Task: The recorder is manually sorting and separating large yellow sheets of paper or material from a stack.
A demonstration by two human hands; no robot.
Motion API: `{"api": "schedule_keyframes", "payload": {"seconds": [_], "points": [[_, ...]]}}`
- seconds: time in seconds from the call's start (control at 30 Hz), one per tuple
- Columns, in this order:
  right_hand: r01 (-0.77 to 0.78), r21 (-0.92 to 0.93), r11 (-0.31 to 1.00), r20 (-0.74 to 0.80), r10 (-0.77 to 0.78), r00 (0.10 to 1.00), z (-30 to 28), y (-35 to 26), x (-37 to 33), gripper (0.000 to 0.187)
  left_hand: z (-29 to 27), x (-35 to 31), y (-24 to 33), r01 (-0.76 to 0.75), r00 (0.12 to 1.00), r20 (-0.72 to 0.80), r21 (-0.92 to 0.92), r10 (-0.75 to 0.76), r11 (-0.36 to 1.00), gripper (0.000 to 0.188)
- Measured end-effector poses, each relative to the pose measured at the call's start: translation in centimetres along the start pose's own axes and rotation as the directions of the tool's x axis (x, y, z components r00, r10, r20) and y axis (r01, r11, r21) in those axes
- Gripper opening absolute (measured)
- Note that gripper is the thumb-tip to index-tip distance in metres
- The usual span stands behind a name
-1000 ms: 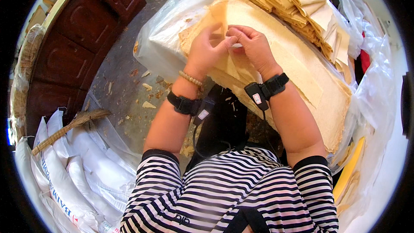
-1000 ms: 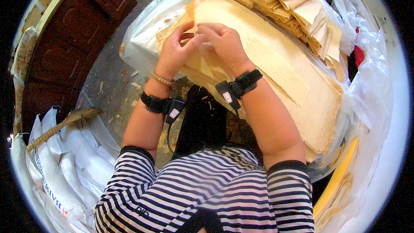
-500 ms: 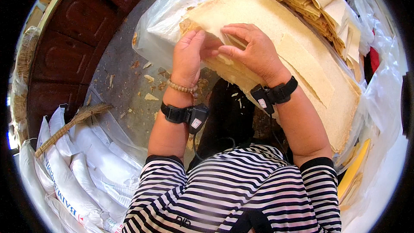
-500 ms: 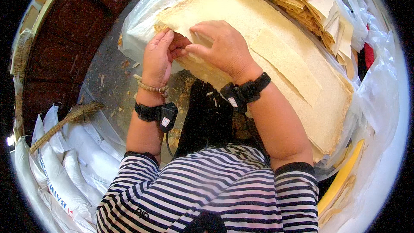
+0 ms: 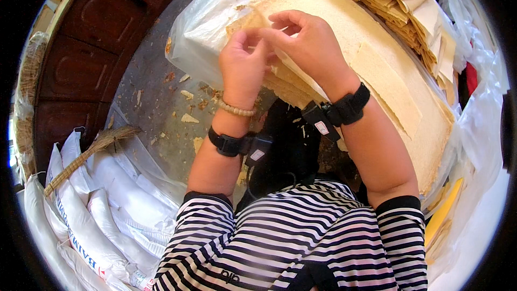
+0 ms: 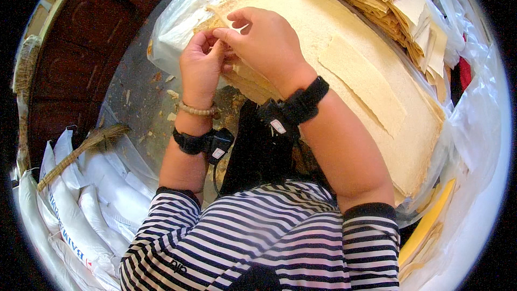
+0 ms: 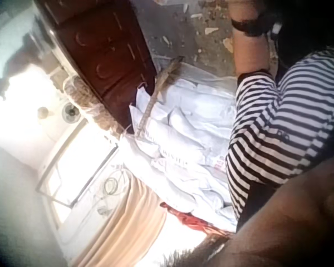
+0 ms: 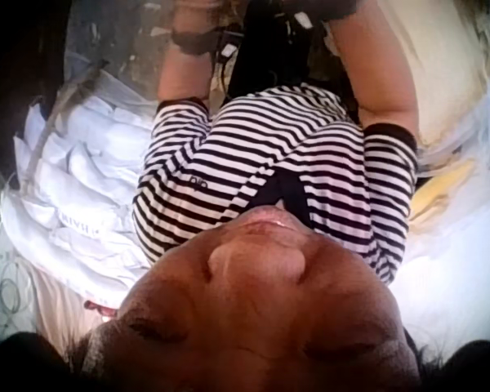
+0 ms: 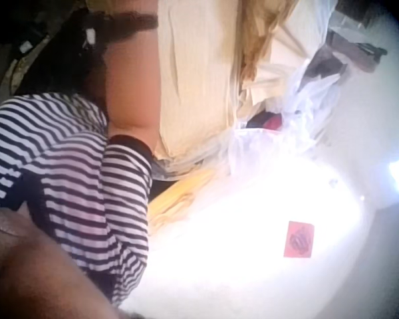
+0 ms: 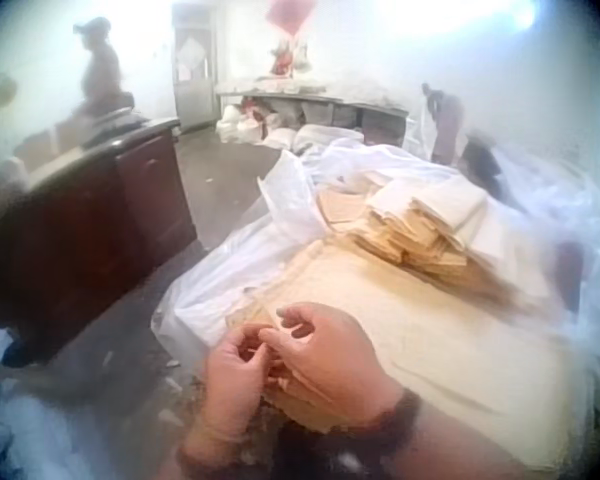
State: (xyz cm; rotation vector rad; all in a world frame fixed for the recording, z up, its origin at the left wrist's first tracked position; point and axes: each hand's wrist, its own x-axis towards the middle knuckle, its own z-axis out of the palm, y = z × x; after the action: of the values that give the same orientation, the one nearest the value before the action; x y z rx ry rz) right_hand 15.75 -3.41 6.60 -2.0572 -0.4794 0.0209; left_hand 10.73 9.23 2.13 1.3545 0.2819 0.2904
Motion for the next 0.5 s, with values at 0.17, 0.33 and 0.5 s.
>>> {"api": "schedule_keyframes", "payload": {"seconds": [0.17, 0.33, 0.5], "points": [[-0.091, 0.040, 0.995, 0.032, 0.090, 0.995, -0.2, 2.1, 1.2, 0.036, 0.0, 0.4, -0.3, -0.057, 0.998, -0.015, 0.165, 0.060, 0.985, 0.017], [-0.199, 0.293, 0.935, 0.082, 0.183, 0.980, -0.1, 1.7, 1.0, 0.025, -0.3, 1.0, -0.8, -0.021, 0.999, -0.037, 0.257, 0.032, 0.966, 0.016], [-0.236, 0.376, 0.896, 0.120, 0.206, 0.971, -0.4, 1.4, 0.8, 0.022, 0.6, 0.5, 0.0, -0.173, 0.979, -0.059, 0.249, 0.193, 0.953, 0.020]]}}
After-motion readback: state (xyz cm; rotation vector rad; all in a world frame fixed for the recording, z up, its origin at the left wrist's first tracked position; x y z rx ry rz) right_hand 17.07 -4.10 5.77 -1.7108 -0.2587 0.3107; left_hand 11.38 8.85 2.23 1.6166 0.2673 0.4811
